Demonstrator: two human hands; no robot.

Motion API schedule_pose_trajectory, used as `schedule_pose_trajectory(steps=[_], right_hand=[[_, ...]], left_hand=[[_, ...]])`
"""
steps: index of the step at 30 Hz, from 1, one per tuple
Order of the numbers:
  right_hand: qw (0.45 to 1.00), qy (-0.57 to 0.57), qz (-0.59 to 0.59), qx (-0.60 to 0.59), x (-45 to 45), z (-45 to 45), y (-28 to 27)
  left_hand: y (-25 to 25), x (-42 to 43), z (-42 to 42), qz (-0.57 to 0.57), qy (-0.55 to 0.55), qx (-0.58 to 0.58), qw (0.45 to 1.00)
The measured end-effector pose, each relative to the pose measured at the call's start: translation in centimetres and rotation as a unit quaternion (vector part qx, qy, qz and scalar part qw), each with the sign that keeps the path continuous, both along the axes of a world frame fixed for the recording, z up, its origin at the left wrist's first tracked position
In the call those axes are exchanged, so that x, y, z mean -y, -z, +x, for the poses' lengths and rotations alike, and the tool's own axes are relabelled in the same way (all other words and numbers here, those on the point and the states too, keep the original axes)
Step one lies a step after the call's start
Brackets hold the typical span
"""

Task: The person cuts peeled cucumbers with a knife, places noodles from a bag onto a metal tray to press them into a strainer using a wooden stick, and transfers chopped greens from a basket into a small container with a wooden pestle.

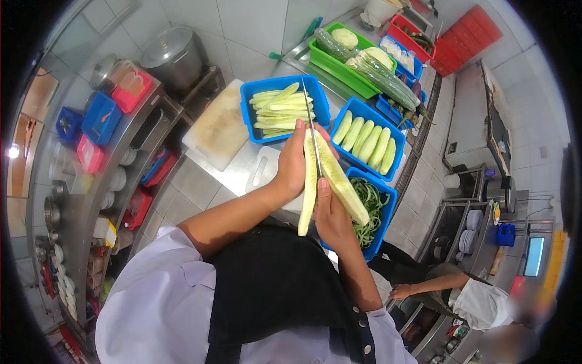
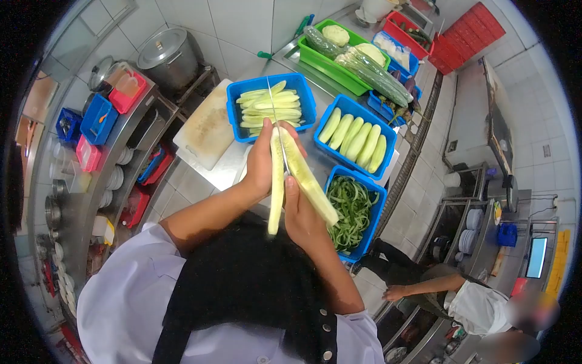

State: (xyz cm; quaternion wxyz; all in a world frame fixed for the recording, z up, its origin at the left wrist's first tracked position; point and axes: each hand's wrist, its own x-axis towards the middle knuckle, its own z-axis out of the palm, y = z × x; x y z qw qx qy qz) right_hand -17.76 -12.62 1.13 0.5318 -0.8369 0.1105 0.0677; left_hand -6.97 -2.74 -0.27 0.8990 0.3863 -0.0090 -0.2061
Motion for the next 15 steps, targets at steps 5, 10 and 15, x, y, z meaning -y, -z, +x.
schedule_pose_trajectory(steps=[5, 10, 15], right_hand=[[0.996, -0.013, -0.029, 0.084, 0.0, 0.1, 0.5], [0.987, -0.073, 0.005, 0.14, 0.6, 0.3, -0.2], [0.96, -0.069, -0.107, 0.248, -0.2, 0.3, 0.2]], left_hand=[[0.0, 0.4, -0.4, 0.0, -0.044, -0.015, 0.999], [-1.0, 0.7, -0.3, -0.061, -0.067, -0.153, 0.984], [-2.9, 0.5, -0.8, -0.034, -0.078, -0.158, 0.984]])
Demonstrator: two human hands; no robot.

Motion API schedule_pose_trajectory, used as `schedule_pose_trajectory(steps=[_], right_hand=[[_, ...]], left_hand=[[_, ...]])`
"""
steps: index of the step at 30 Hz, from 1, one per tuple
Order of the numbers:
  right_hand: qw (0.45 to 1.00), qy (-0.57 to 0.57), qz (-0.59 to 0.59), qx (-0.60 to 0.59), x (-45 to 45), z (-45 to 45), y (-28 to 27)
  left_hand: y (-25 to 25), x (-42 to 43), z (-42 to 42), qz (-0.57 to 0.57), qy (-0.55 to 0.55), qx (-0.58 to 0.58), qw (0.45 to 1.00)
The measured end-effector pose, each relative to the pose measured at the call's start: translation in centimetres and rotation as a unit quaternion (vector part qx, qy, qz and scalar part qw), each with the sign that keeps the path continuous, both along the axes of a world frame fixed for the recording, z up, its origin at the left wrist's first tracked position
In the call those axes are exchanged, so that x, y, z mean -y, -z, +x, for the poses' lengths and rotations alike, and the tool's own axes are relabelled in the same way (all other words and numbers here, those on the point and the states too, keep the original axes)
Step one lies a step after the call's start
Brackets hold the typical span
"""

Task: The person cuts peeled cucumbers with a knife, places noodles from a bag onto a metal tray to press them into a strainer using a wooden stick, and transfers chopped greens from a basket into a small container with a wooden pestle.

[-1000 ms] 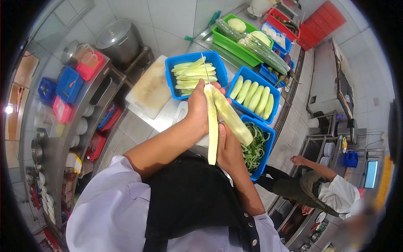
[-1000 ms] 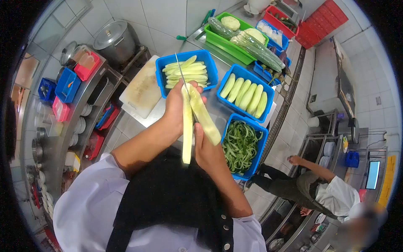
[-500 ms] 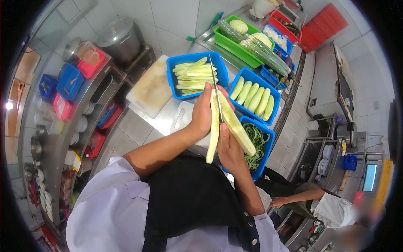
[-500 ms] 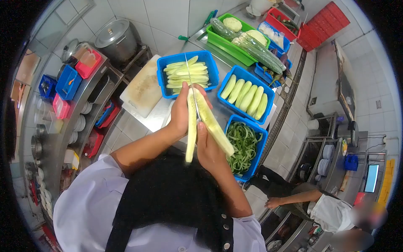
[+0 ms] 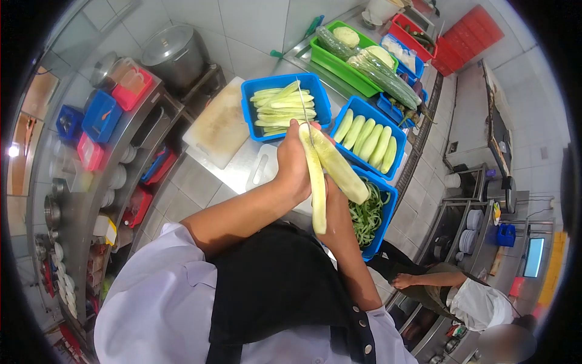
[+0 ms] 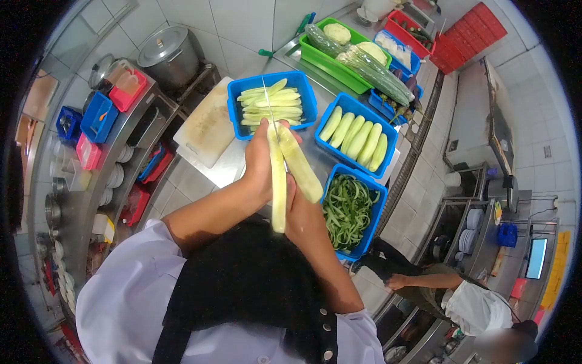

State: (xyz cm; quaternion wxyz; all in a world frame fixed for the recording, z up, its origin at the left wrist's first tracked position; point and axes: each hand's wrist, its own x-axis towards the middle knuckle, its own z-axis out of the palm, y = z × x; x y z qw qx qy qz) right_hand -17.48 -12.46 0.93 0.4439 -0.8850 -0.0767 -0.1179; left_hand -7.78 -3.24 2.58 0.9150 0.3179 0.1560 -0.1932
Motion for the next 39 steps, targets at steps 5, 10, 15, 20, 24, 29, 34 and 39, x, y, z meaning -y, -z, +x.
schedule_pose_trajectory(steps=[5, 10, 15, 20, 24, 29, 34, 39], right_hand=[[0.999, -0.012, 0.022, -0.042, 0.8, -0.1, 2.8], [0.998, 0.004, 0.011, 0.067, -0.5, 1.4, 2.4], [0.998, 0.004, 0.049, -0.031, -0.4, 1.1, 2.5], [1.0, 0.0, 0.023, 0.014, -0.3, 1.3, 4.5], [0.999, -0.005, 0.012, -0.045, -0.7, 1.6, 4.4], [1.0, 0.009, 0.0, -0.004, -2.0, 2.7, 5.6], [0.998, 0.02, 0.021, -0.063, -3.2, 3.8, 5.5], [0.999, 0.039, -0.019, 0.025, -4.5, 5.2, 4.8]], left_hand=[[1.5, 0.1, 0.2, 0.001, -0.002, 0.015, 1.0], [1.8, 0.2, 0.1, 0.008, -0.004, 0.028, 1.0], [2.1, 0.1, 0.3, 0.032, 0.002, 0.044, 0.999], [2.2, -0.4, 0.9, 0.04, 0.012, 0.032, 0.999], [2.2, -0.9, 1.4, 0.064, 0.024, 0.022, 0.997], [2.4, -2.1, 2.3, 0.069, 0.03, 0.015, 0.997], [1.9, -3.3, 3.6, 0.088, 0.05, 0.008, 0.995], [2.0, -3.9, 5.3, 0.087, 0.067, 0.013, 0.994]])
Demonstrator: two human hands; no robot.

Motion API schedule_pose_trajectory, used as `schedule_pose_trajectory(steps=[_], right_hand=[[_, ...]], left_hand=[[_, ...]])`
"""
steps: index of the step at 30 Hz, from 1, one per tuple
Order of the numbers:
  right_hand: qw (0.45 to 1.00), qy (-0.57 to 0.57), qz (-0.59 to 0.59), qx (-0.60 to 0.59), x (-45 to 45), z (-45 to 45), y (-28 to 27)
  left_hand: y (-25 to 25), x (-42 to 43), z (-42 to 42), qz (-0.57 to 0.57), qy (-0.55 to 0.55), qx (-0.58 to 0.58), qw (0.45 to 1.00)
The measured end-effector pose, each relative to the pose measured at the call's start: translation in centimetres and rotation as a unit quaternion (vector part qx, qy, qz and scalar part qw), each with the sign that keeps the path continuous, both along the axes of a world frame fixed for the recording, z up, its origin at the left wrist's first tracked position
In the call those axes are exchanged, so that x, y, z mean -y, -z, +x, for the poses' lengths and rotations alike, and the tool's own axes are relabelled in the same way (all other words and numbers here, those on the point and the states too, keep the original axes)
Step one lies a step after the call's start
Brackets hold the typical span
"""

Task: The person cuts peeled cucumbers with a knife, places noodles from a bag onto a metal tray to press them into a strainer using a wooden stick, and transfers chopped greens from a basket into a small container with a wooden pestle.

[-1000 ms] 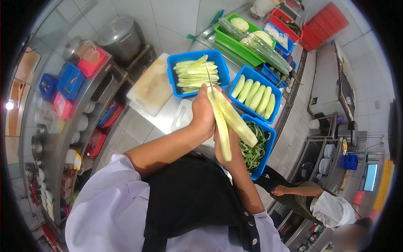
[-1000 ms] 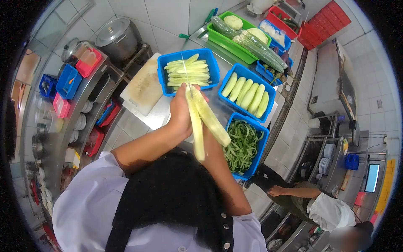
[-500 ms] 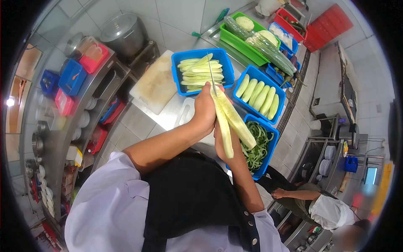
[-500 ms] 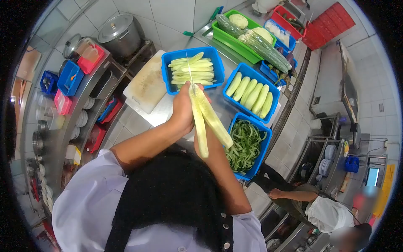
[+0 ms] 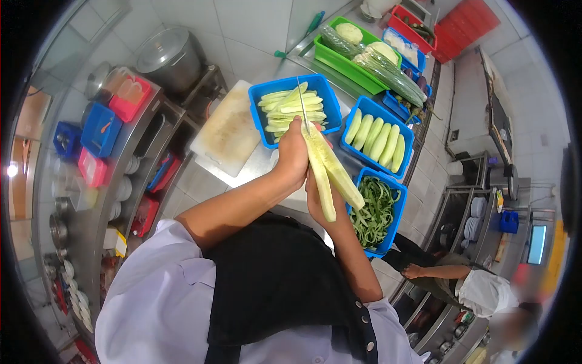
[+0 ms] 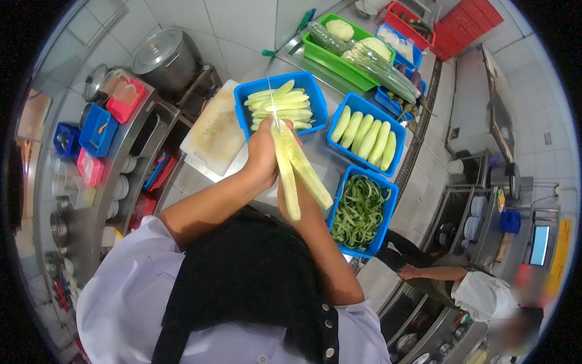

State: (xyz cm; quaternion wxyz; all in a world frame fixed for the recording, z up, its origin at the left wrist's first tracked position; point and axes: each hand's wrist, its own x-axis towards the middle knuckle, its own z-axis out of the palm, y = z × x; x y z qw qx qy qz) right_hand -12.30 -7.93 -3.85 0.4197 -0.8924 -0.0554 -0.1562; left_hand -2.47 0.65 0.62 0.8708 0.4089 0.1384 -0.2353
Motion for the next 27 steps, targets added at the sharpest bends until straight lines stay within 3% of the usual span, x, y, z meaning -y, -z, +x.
schedule_pose_trajectory(steps=[4, 6, 7, 9, 13, 16, 27], right_hand=[[0.998, 0.015, 0.012, -0.066, -0.5, 0.9, 1.2], [0.997, 0.03, 0.034, 0.056, -1.5, 1.9, 1.4], [0.997, 0.044, 0.032, 0.056, -1.6, 1.9, 0.7], [0.977, 0.014, 0.159, -0.142, -1.9, 1.4, -1.1], [0.971, 0.06, 0.155, -0.172, -3.1, 1.6, -1.1], [0.992, 0.083, 0.073, -0.055, -4.0, 2.2, -0.8], [0.977, 0.103, 0.139, -0.127, -5.2, 3.5, 1.6]], left_hand=[[0.6, -0.3, 1.3, 0.008, 0.007, -0.019, 1.0], [1.1, -0.4, 2.1, -0.005, 0.011, -0.034, 0.999], [1.4, -0.4, 2.5, -0.017, 0.004, -0.052, 0.998], [2.1, -0.6, 3.6, -0.026, 0.01, -0.058, 0.998], [2.3, -1.3, 5.2, -0.013, 0.036, -0.032, 0.999], [1.9, -1.5, 5.1, 0.027, 0.049, -0.042, 0.998], [4.9, -2.3, 6.5, 0.023, 0.122, 0.015, 0.992]])
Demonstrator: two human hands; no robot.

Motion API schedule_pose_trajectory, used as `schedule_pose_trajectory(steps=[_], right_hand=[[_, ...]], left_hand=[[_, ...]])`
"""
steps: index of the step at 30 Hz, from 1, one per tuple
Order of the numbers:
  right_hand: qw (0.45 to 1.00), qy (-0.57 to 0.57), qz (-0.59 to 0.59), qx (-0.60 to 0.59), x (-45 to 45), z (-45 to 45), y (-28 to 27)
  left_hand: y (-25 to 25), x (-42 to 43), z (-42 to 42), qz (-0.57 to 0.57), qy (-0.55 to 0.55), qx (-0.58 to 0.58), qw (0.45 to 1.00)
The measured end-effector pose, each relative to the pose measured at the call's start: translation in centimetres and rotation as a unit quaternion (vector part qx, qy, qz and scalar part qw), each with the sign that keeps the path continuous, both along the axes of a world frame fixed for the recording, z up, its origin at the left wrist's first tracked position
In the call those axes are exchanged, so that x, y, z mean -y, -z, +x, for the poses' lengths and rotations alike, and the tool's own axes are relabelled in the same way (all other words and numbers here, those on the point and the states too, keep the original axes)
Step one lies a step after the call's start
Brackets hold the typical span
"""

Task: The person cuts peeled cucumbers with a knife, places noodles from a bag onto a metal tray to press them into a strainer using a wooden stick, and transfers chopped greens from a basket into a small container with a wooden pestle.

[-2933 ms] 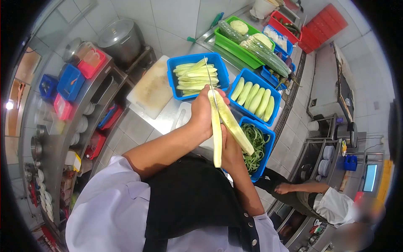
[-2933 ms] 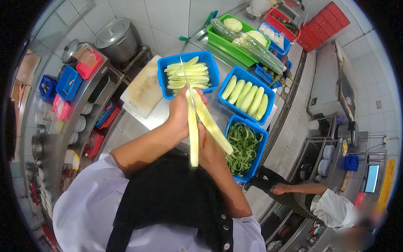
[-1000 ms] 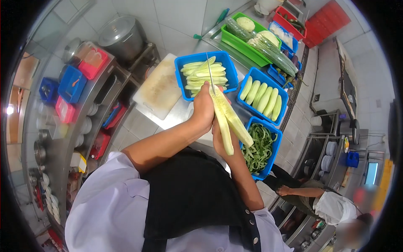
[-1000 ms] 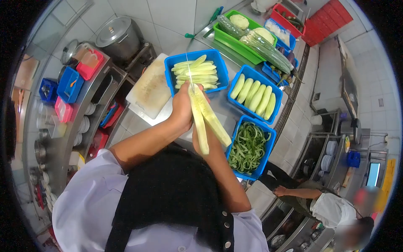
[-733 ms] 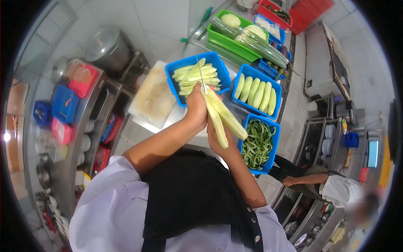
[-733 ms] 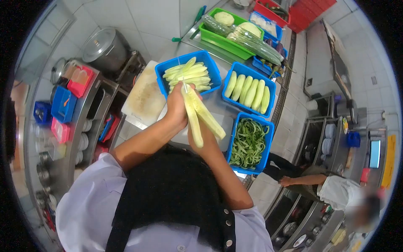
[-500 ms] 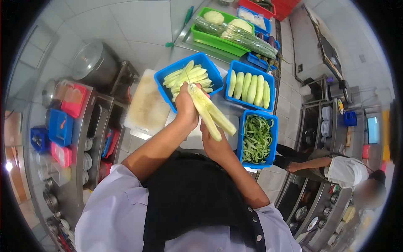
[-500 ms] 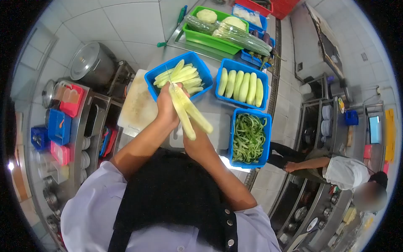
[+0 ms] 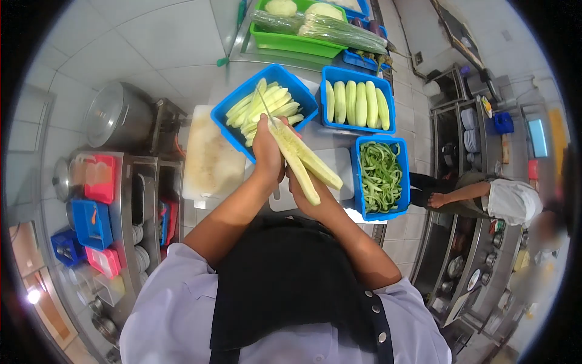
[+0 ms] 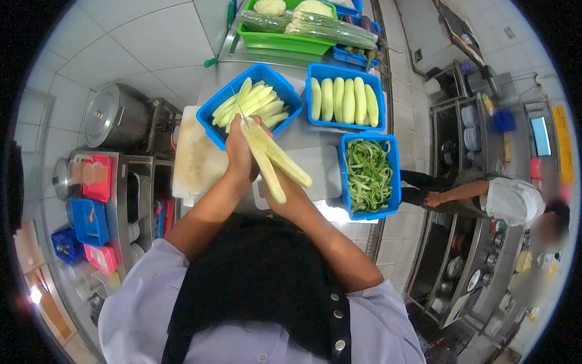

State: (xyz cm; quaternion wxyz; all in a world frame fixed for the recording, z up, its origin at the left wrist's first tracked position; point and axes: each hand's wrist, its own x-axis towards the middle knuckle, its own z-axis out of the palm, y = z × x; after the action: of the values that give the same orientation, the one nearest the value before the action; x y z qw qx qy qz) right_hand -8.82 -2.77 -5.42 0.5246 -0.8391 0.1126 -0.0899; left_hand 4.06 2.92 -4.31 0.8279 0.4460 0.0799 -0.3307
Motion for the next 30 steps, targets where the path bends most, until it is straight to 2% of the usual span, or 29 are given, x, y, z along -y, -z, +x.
schedule_pose_trajectory(steps=[3, 5, 8, 9, 11, 14, 16, 20, 21, 22, 24, 26, 28, 30], right_hand=[[0.999, 0.014, 0.045, -0.026, -0.2, 0.6, 0.5], [0.996, 0.012, -0.055, 0.063, -0.5, 0.7, 1.3], [0.99, 0.022, -0.091, 0.103, -0.7, 1.1, 1.5], [0.99, 0.026, -0.091, 0.102, -0.8, 1.2, 1.4], [1.0, 0.01, -0.016, 0.022, -0.8, 1.4, 0.8], [0.997, 0.029, -0.024, 0.068, -1.0, 1.9, 0.4], [0.997, 0.034, -0.031, 0.057, -1.1, 2.0, 0.9], [0.997, 0.033, -0.06, 0.022, -1.2, 2.1, 2.6], [0.991, 0.057, -0.079, 0.09, -1.5, 2.8, 1.7], [0.991, 0.063, -0.08, 0.091, -1.5, 2.8, 1.2], [0.993, 0.07, 0.007, -0.096, -1.6, 2.7, 0.0], [0.988, 0.105, 0.042, -0.104, -1.8, 3.3, -1.3], [0.979, 0.099, 0.034, -0.172, -1.8, 2.9, -1.3], [0.979, 0.11, 0.055, -0.165, -1.5, 2.7, -1.9]], left_hand=[[1.1, -0.3, 0.5, -0.018, 0.021, 0.021, 0.999], [1.4, -0.6, 0.8, -0.036, 0.039, 0.021, 0.998], [1.2, -0.6, 1.3, -0.054, 0.056, 0.026, 0.997], [1.3, -0.7, 1.5, -0.063, 0.063, 0.027, 0.996], [1.6, -0.7, 1.9, -0.072, 0.074, 0.03, 0.994], [2.6, -0.6, 2.2, -0.065, 0.092, 0.045, 0.993], [2.7, -0.7, 2.4, -0.074, 0.098, -0.004, 0.992], [4.3, -0.7, 3.1, -0.127, 0.108, -0.03, 0.986], [4.3, -0.6, 3.2, -0.113, 0.081, -0.077, 0.987], [4.3, -0.6, 3.4, -0.098, 0.054, -0.124, 0.986], [4.9, -0.6, 4.1, -0.104, 0.051, -0.138, 0.984], [4.5, -0.5, 4.8, -0.035, 0.018, -0.179, 0.983], [6.2, -0.9, 5.6, -0.047, 0.023, -0.19, 0.98], [7.2, -1.1, 6.1, -0.083, 0.028, -0.251, 0.964]])
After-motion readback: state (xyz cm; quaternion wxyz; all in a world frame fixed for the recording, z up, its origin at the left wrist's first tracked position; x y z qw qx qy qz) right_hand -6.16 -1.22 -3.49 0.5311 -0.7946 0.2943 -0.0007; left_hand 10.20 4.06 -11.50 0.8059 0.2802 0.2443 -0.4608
